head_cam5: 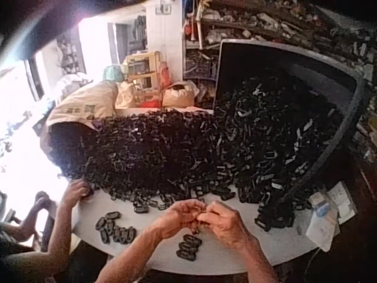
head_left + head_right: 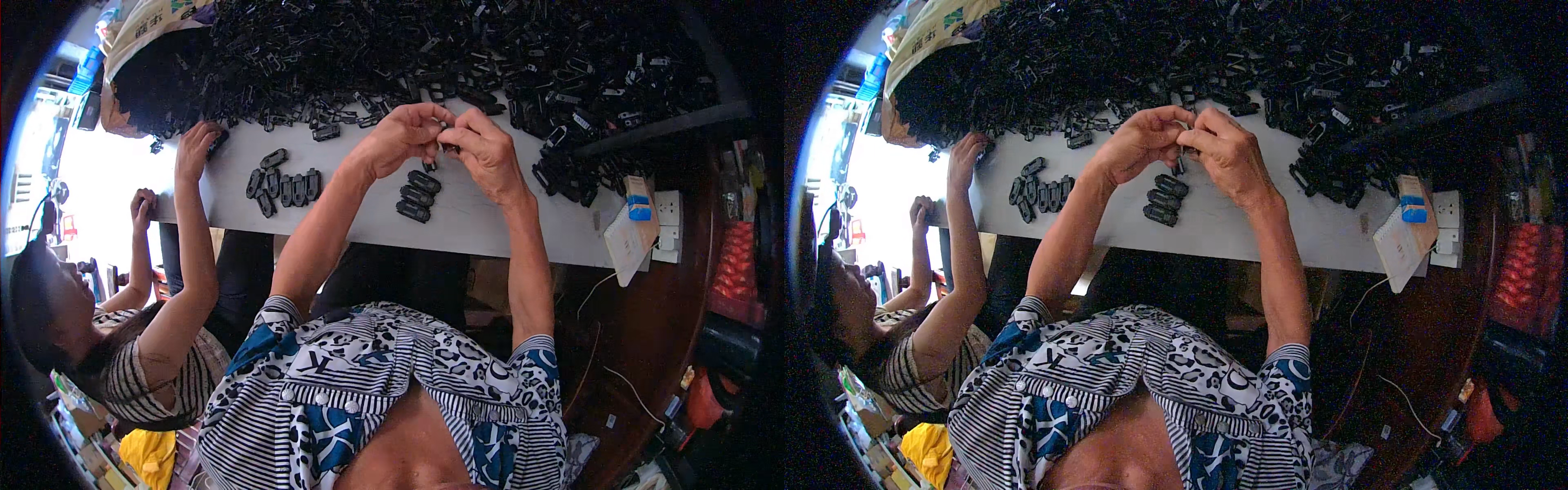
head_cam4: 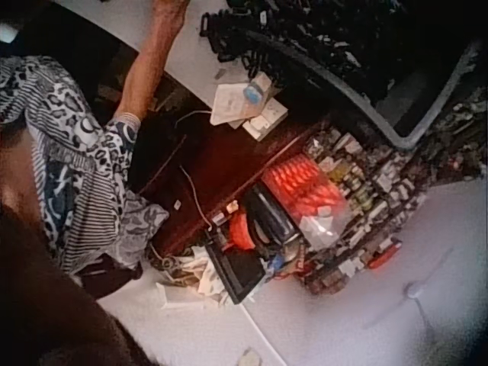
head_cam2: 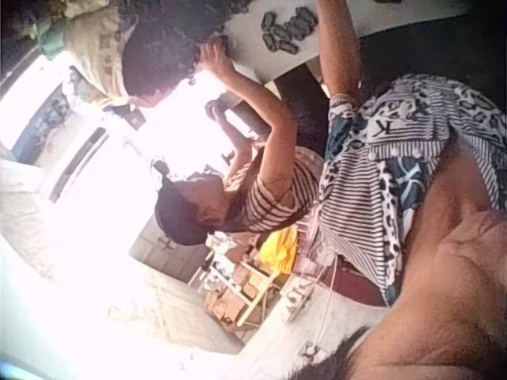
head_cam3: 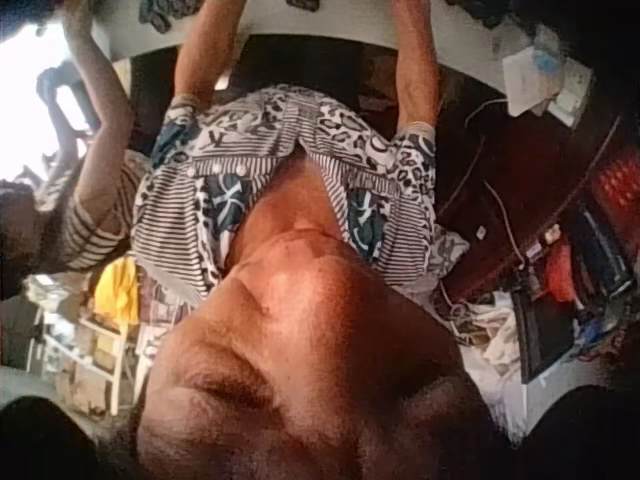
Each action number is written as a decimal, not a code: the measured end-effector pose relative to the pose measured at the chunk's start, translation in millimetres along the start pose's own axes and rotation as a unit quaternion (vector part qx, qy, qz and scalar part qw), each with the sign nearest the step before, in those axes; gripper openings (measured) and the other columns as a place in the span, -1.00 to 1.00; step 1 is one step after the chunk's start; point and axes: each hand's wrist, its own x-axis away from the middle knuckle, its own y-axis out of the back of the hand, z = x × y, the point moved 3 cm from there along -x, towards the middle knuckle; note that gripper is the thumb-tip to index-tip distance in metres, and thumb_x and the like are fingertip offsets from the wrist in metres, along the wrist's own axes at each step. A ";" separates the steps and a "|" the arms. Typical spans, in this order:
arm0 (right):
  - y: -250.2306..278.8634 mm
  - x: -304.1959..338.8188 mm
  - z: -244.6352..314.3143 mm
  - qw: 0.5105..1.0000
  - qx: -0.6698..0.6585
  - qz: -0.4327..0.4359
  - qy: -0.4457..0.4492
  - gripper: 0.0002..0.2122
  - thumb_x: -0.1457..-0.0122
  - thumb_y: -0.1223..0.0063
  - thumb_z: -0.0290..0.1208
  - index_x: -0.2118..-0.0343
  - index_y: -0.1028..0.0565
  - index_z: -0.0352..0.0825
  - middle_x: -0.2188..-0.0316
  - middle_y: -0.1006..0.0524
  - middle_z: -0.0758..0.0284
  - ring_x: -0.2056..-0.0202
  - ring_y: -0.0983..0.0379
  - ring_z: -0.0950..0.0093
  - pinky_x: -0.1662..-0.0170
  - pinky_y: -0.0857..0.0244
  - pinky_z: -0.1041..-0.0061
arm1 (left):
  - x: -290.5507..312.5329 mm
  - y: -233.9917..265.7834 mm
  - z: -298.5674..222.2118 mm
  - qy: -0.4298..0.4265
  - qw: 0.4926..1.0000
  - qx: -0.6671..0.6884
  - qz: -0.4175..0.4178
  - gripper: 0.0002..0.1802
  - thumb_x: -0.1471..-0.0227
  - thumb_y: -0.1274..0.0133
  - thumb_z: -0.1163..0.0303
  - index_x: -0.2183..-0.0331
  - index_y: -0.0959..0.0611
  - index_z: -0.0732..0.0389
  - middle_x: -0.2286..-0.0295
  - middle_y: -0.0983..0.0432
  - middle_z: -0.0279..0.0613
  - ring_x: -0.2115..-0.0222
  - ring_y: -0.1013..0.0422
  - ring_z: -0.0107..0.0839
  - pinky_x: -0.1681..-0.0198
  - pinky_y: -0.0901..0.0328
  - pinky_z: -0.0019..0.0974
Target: The person assembles small plastic components by hand, picking individual pieces from the table, snapping them together, and lining up the assembled units on the table.
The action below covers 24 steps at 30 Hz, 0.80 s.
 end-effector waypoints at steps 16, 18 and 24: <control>19.5 10.4 -5.3 0.950 0.233 0.091 -0.184 -0.77 -0.03 -0.08 -0.66 0.21 -0.43 -0.38 0.23 -0.39 0.16 0.12 -0.44 0.15 0.11 -0.38 0.20 | 15.1 -20.5 -6.5 -0.164 0.709 -0.685 0.020 -0.66 0.25 -0.03 0.76 0.37 -0.67 0.23 0.36 -0.47 -0.11 0.24 -0.46 -0.08 0.21 -0.37 -0.12; 27.1 7.9 -13.0 0.954 0.192 0.097 -0.210 -0.69 -0.02 -0.11 -0.65 0.12 -0.45 -0.36 0.19 -0.40 0.17 0.08 -0.43 0.13 0.08 -0.36 0.21 | 10.3 -14.9 -6.3 -0.139 0.716 -0.684 0.016 -0.69 0.25 -0.09 0.74 0.36 -0.66 0.23 0.34 -0.48 -0.12 0.25 -0.46 -0.09 0.22 -0.38 -0.13; 21.1 -6.6 -68.2 0.921 0.355 0.017 -0.161 -0.80 -0.01 -0.14 -0.62 0.27 -0.46 -0.33 0.24 -0.40 0.21 0.16 -0.45 0.16 0.16 -0.37 0.19 | 5.3 -19.5 -7.0 -0.123 0.821 -0.556 -0.052 -0.69 0.16 -0.13 0.72 0.28 -0.59 0.27 0.32 -0.51 -0.20 0.34 -0.51 -0.30 0.29 -0.39 -0.24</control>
